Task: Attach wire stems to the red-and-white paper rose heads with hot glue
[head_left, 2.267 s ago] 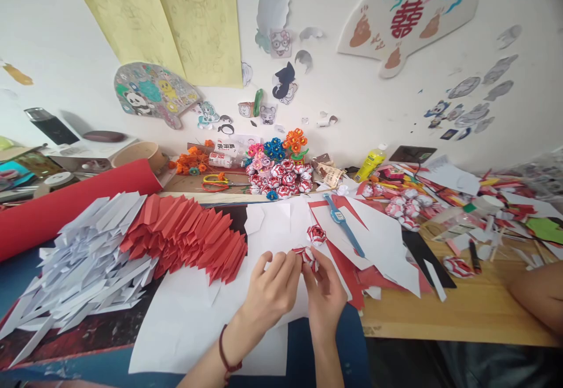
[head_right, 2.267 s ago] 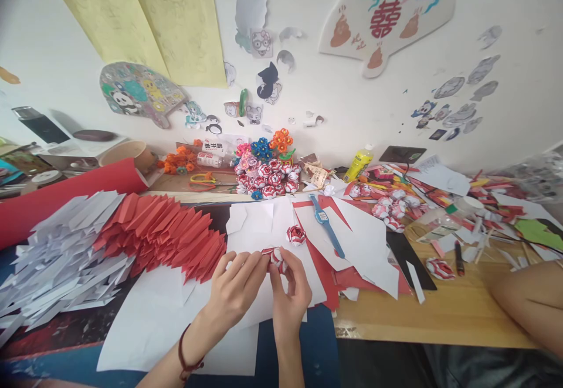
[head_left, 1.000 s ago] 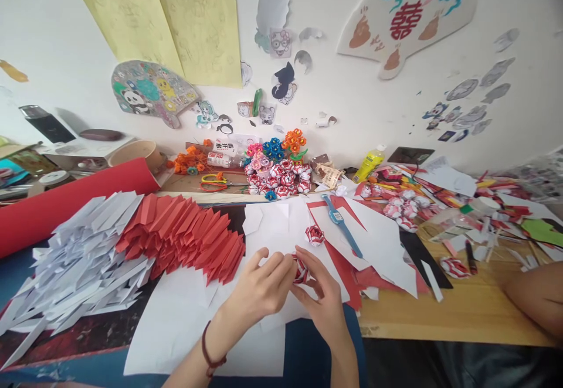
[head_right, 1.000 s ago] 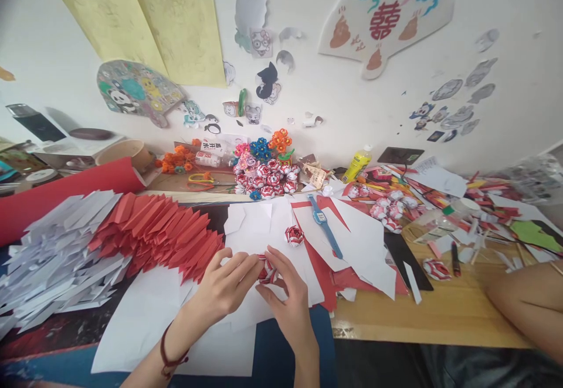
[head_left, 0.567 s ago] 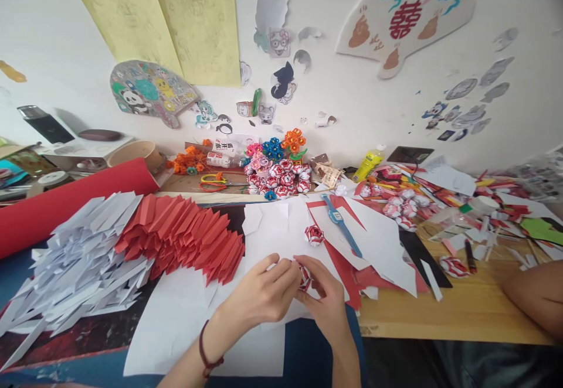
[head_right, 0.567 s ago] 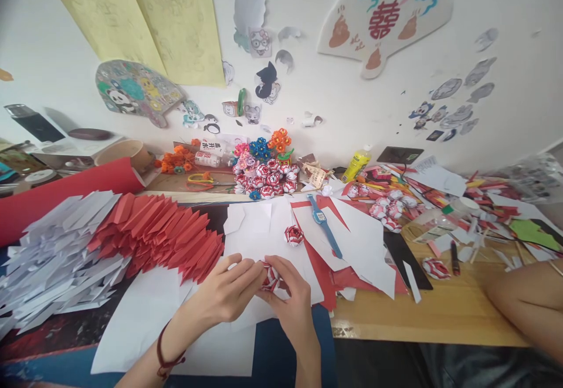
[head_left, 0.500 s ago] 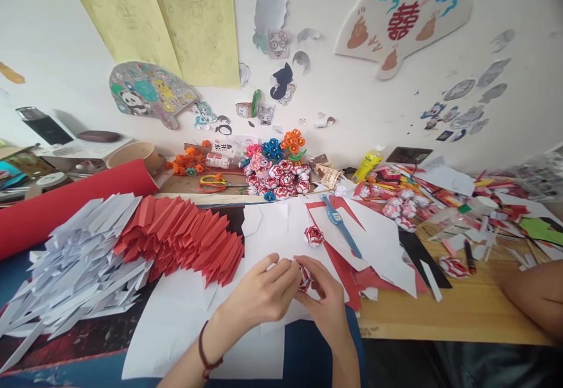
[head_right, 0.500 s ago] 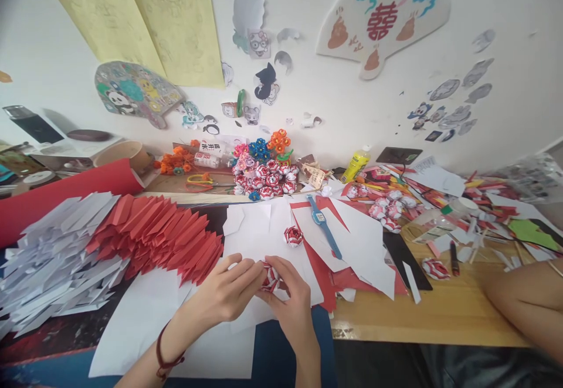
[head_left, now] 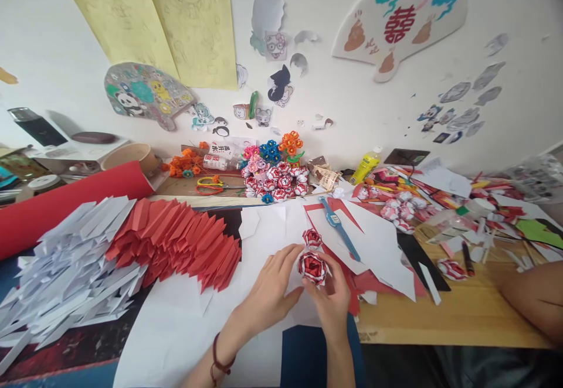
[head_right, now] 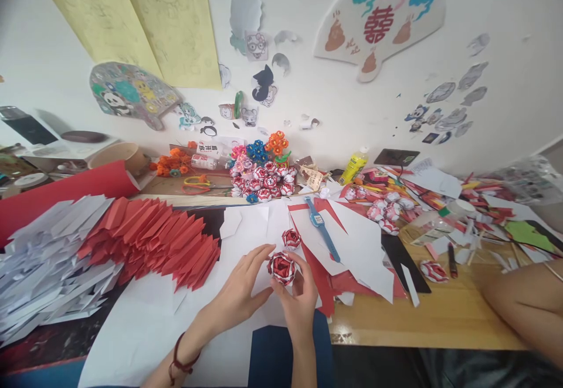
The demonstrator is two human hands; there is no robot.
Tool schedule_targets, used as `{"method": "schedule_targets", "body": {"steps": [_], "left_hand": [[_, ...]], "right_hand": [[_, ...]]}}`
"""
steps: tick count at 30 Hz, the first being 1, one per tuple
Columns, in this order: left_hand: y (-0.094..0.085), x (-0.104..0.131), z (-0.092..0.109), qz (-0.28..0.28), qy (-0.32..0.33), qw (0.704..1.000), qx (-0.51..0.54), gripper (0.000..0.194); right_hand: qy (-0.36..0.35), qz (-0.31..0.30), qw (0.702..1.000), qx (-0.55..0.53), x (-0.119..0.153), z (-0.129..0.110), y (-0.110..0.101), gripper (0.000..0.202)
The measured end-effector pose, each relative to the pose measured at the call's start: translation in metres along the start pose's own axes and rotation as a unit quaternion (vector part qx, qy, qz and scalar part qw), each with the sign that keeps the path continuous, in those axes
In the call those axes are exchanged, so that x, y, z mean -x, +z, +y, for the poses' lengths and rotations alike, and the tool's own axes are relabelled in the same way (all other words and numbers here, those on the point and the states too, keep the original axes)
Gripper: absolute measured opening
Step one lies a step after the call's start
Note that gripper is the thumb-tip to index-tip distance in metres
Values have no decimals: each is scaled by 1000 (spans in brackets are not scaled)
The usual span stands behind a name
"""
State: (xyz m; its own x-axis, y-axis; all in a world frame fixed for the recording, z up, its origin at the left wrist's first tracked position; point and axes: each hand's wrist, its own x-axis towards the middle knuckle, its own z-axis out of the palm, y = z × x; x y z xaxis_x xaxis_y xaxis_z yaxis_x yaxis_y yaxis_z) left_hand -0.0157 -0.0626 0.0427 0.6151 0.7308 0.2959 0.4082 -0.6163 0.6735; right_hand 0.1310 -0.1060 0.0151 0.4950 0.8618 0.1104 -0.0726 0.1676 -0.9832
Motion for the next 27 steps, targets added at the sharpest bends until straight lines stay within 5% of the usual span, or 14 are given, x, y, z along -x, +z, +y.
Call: {"method": "schedule_targets", "body": {"steps": [11,19,27], "left_hand": [[30,-13,-5,89,-48,995,20,66],[30,-20,-14,100,-47,994,-20,60],[22,-23,-29,75,-23,990,117,69]], "right_hand": [[-8,11,999,-38,-4,17,12,57],[-41,-59,997,24,-16,28,1,62],[-11,-131,991,33,-22,30,-21,54]]}}
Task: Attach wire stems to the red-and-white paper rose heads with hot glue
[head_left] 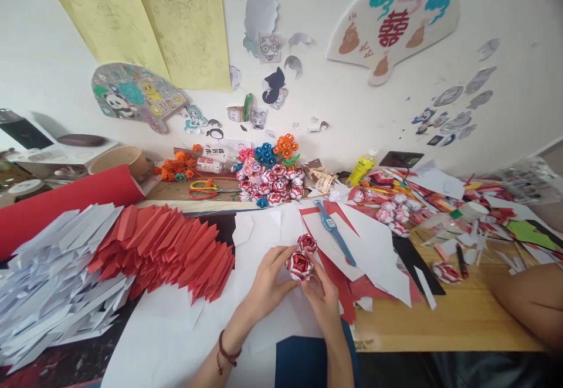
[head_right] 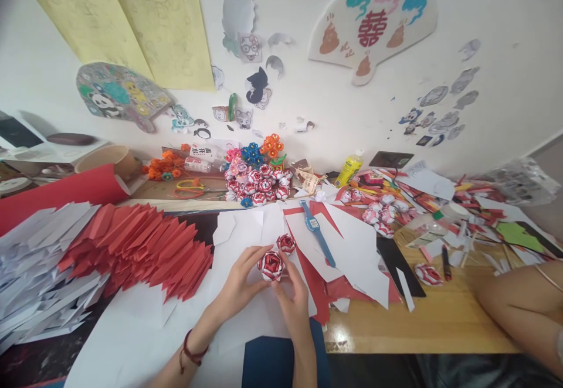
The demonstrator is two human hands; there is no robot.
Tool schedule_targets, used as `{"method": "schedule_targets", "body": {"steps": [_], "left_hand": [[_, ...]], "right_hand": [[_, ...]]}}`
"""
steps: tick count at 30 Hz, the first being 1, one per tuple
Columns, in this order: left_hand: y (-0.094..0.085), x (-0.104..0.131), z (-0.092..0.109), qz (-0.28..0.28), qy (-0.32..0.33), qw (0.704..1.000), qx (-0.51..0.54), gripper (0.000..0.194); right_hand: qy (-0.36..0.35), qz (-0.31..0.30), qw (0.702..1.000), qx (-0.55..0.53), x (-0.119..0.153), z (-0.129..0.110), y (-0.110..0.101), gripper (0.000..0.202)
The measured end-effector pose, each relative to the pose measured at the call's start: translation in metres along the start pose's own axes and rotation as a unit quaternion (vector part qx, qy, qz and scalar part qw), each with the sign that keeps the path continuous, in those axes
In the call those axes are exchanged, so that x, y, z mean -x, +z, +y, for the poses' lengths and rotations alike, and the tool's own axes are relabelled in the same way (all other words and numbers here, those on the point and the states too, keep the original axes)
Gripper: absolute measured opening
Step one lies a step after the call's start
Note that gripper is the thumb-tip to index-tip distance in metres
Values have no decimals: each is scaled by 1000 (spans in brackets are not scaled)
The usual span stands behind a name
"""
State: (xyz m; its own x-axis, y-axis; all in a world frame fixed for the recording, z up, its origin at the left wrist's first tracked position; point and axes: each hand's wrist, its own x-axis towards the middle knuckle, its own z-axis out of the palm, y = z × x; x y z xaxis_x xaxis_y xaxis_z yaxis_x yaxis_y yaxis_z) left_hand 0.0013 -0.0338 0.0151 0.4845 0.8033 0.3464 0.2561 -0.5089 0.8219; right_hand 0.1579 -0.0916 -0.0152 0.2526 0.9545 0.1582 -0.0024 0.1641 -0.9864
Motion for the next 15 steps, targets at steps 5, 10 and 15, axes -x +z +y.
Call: {"method": "schedule_targets", "body": {"steps": [5,10,15], "left_hand": [[-1,-2,-3,-6,-6,998,56,77],[-2,1,-4,35,-31,996,69,71],[-3,0,-5,42,-31,997,60,56]], "right_hand": [[2,24,999,26,-2,-4,-2,52],[5,48,998,26,-9,-1,2,53],[-6,80,997,5,-15,7,7,55]]}}
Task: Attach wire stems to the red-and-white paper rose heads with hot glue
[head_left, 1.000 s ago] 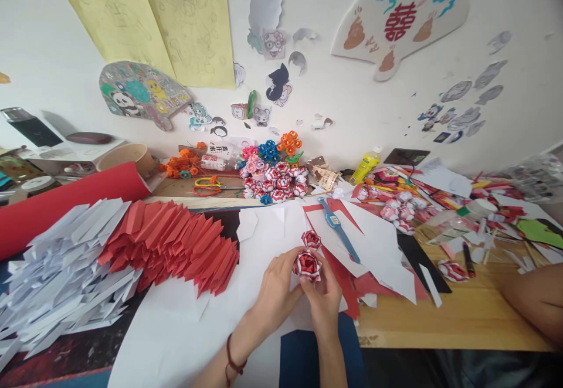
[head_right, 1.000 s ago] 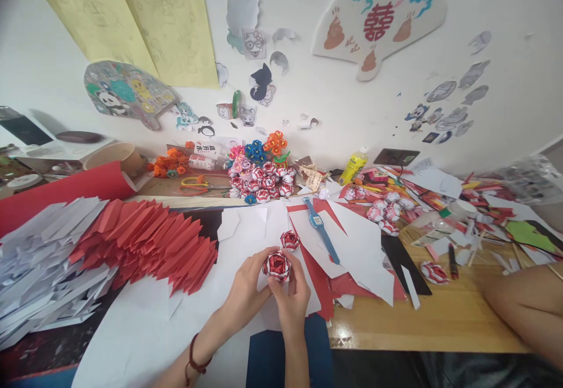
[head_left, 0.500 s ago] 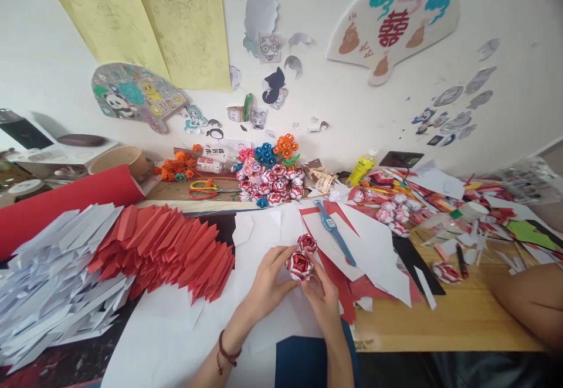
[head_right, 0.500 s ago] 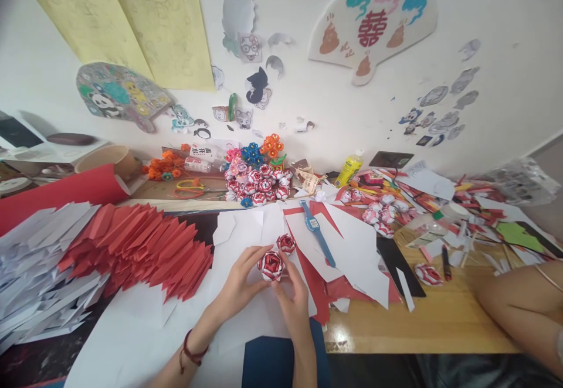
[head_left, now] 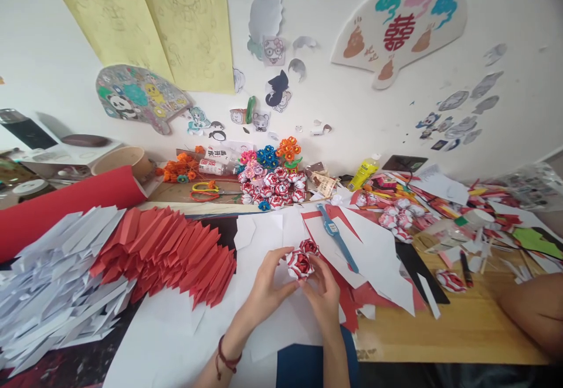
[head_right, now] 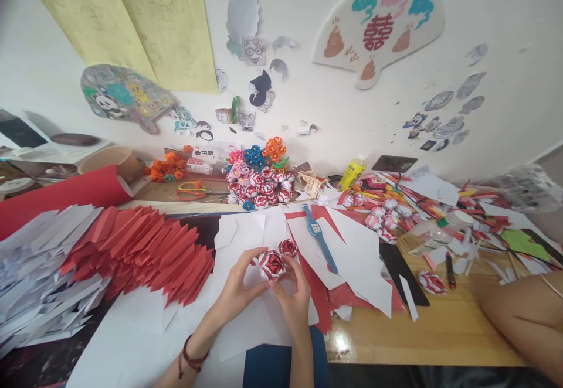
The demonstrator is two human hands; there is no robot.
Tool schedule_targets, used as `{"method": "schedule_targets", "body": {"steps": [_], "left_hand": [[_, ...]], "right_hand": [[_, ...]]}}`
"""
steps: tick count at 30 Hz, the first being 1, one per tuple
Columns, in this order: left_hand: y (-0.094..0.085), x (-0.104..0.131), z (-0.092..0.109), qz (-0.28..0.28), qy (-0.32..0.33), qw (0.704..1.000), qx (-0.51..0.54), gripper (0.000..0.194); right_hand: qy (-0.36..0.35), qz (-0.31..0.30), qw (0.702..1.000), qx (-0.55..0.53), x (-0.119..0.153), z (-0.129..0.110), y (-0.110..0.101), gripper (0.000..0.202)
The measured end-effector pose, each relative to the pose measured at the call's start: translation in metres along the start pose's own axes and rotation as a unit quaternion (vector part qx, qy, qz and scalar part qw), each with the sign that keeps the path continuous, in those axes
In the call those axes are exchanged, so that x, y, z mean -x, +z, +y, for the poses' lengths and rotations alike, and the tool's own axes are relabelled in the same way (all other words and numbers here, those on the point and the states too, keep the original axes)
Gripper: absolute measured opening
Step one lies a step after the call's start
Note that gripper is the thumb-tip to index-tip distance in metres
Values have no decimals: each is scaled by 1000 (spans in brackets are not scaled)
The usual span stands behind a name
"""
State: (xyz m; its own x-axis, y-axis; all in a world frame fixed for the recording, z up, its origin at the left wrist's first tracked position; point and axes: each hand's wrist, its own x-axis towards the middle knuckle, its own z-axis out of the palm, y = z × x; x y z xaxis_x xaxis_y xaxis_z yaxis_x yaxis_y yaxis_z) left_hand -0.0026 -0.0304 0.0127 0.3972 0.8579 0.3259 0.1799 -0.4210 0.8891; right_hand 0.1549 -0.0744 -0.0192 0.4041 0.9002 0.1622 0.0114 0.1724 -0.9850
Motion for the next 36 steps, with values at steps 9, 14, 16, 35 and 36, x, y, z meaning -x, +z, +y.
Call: {"method": "schedule_targets", "body": {"steps": [9,14,16,35,36], "left_hand": [[-3,1,9,-8,12,1000,-10,54],[-4,4,10,2,19,999,-26,53],[-4,5,9,6,22,999,-32,53],[2,20,2,0,34,993,-117,62],[2,21,1,-2,32,993,-117,61]], "right_hand": [[1,-22,1000,-17,-2,7,-4,59],[6,-42,999,-24,-1,10,-6,61],[11,-46,999,-26,-1,11,-6,61],[-60,-23,996,63,8,-1,-4,48],[-64,-24,995,70,8,-1,-4,48]]}}
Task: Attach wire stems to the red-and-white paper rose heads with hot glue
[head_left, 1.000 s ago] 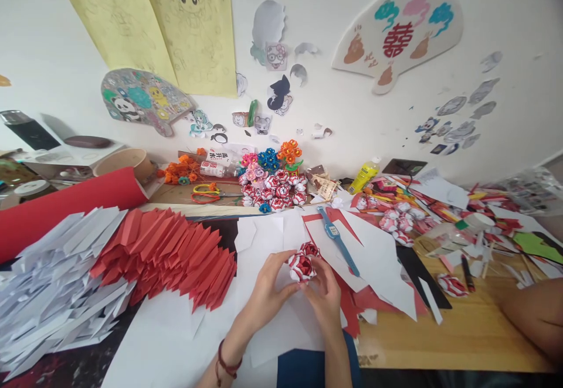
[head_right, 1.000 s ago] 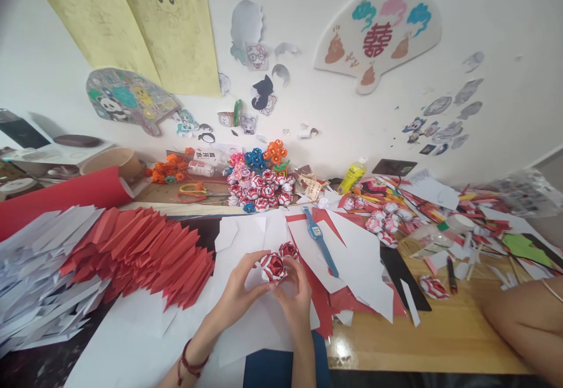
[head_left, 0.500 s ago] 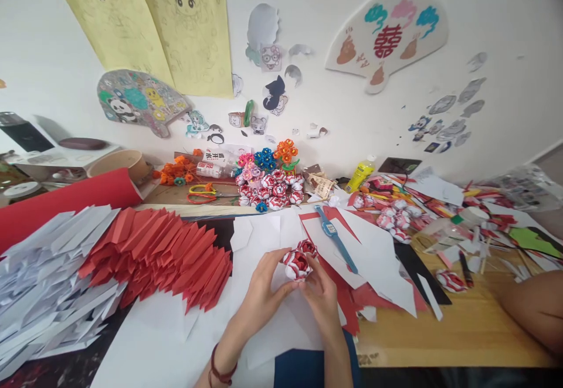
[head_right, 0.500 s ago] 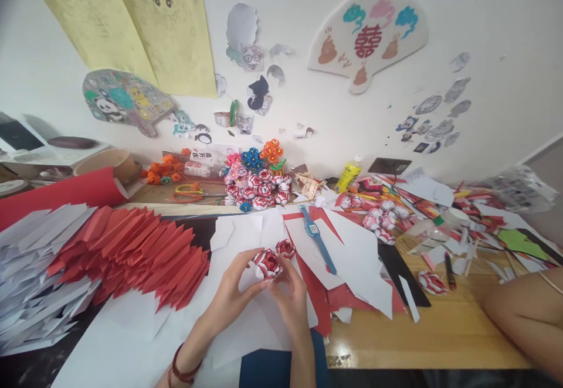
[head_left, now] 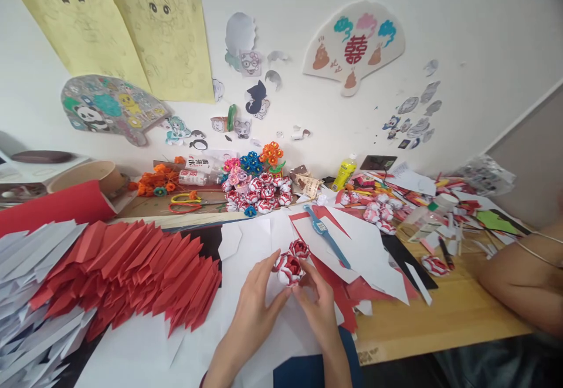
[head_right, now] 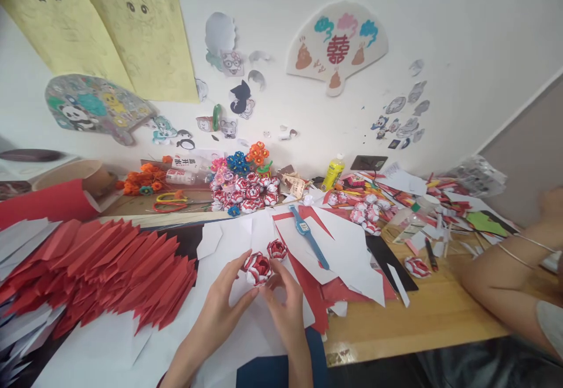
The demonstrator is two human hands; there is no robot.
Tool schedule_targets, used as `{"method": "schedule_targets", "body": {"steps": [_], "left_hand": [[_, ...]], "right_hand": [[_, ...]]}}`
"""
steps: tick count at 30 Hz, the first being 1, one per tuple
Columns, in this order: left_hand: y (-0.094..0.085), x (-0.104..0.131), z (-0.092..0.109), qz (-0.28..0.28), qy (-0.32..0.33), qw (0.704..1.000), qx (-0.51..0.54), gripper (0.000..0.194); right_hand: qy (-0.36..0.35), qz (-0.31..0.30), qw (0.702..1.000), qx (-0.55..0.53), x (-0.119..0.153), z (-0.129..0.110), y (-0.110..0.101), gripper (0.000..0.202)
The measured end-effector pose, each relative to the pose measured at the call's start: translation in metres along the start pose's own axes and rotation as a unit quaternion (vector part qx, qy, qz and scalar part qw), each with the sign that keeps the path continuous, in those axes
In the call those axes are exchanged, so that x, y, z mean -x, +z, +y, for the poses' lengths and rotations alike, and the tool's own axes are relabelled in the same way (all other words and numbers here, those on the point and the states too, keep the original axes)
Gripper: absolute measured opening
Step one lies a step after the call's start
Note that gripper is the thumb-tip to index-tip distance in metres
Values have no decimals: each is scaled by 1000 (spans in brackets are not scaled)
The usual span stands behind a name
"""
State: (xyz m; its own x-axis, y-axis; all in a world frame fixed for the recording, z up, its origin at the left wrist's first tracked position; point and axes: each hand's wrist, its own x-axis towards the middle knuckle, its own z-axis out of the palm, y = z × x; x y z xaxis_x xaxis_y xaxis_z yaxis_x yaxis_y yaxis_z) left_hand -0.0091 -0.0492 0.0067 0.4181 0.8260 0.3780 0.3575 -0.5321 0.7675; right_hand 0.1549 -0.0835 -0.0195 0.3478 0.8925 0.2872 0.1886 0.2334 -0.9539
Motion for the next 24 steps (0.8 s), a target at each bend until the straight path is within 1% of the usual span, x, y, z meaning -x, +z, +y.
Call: {"method": "schedule_targets", "body": {"steps": [4,8,13,18,24], "left_hand": [[0,3,-1,-4,-5,1000,7,60],[0,2,-1,-17,-31,999,8,61],[1,0,-5,4,-56,998,0,56],[1,0,-6,10,-59,998,-2,52],[0,-2,-4,49,-70,996,-12,50]], "right_hand": [[-20,1,1000,20,1,-1,0,48],[-19,-3,999,38,0,-1,1,49],[-32,-20,997,63,2,0,1,47],[-31,-29,997,63,3,1,1,45],[6,-30,997,69,3,1,3,39]]}}
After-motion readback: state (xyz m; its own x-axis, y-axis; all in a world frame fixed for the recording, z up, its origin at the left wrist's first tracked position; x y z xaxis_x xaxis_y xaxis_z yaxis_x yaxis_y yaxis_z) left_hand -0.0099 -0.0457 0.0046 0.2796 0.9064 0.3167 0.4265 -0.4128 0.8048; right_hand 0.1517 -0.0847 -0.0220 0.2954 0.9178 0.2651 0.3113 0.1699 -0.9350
